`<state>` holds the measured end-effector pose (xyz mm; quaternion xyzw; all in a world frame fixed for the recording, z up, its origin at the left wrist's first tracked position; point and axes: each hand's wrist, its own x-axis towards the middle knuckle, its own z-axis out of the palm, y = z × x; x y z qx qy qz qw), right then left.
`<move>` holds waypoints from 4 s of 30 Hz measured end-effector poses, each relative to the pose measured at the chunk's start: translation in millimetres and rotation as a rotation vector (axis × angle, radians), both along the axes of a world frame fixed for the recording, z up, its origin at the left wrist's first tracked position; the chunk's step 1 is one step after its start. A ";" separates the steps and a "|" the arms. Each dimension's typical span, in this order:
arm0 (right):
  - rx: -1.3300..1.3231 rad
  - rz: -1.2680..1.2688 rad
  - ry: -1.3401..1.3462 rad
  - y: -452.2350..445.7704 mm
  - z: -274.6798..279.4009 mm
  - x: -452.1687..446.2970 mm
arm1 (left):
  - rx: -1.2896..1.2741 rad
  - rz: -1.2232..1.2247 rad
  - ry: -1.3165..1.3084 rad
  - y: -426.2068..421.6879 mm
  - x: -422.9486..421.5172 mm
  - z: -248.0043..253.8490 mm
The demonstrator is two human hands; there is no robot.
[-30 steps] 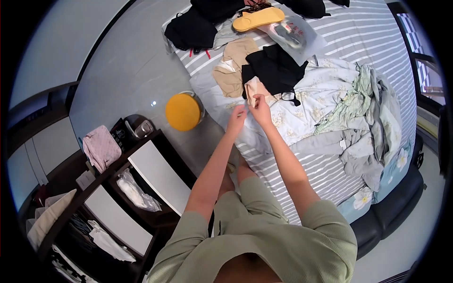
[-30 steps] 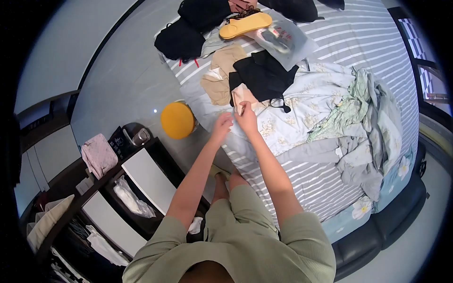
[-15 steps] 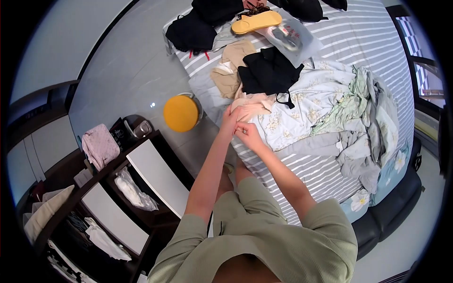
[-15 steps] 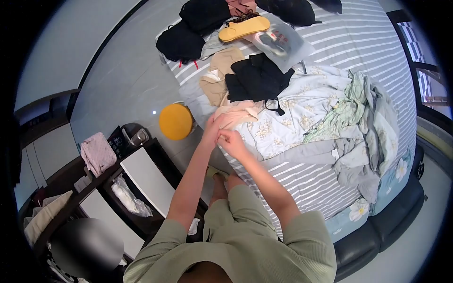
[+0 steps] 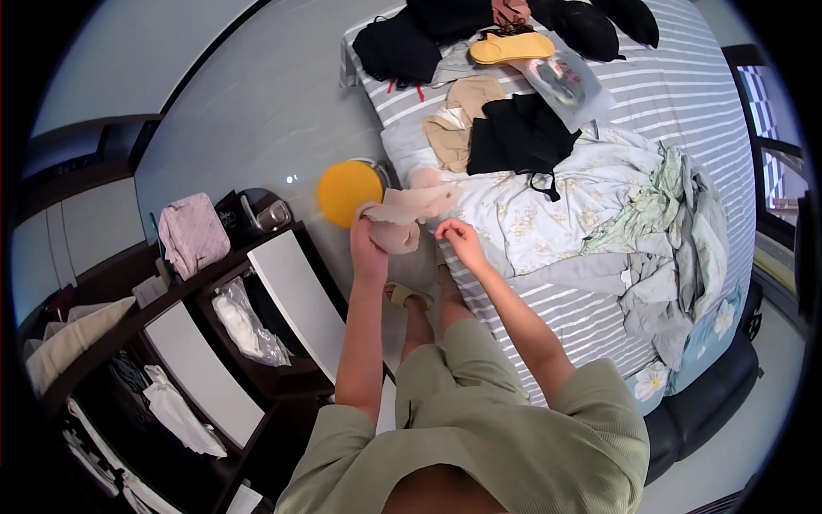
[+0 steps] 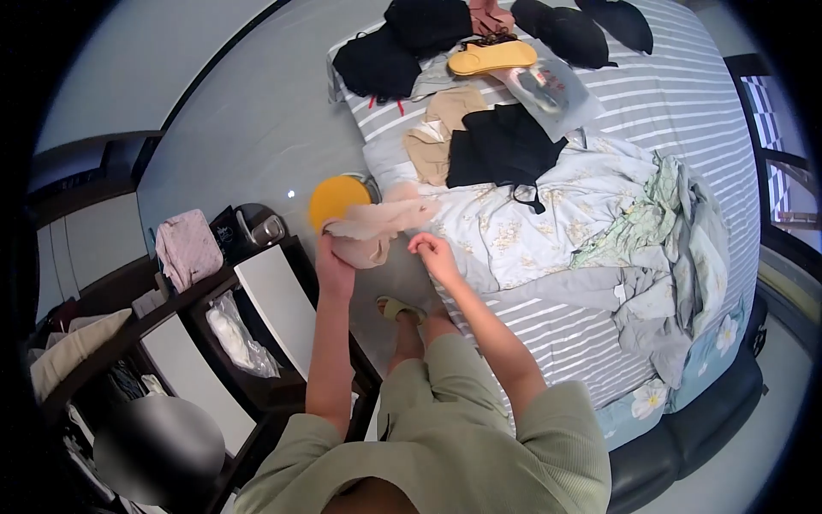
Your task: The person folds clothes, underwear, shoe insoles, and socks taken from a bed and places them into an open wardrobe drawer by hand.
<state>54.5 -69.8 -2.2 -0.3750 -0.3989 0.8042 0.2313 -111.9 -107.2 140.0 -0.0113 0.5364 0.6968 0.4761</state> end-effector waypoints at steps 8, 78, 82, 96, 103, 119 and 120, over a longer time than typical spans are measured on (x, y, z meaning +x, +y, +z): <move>0.082 0.073 -0.133 -25.4 -5.6 -40.8 | 0.151 -0.023 0.058 -60.6 -41.6 26.5; 1.481 0.930 -0.201 -256.5 100.8 -344.7 | -0.599 0.099 0.907 -464.1 -111.6 -104.2; 1.484 0.893 -0.153 -258.6 105.0 -333.1 | -0.642 0.084 0.809 -458.4 -109.3 -103.2; 1.030 0.649 -0.117 -217.9 128.0 -278.7 | -0.449 0.246 0.676 -413.1 -143.0 -26.4; 0.928 0.605 -0.228 -176.9 120.4 -230.0 | -0.357 0.203 0.629 -339.3 -127.9 1.2; 0.680 0.357 -0.323 -35.3 72.9 -89.8 | -0.280 -0.082 0.521 -153.0 -37.5 -17.4; 0.677 0.337 -0.335 -26.2 67.1 -80.9 | -0.285 -0.106 0.523 -142.3 -32.4 -21.7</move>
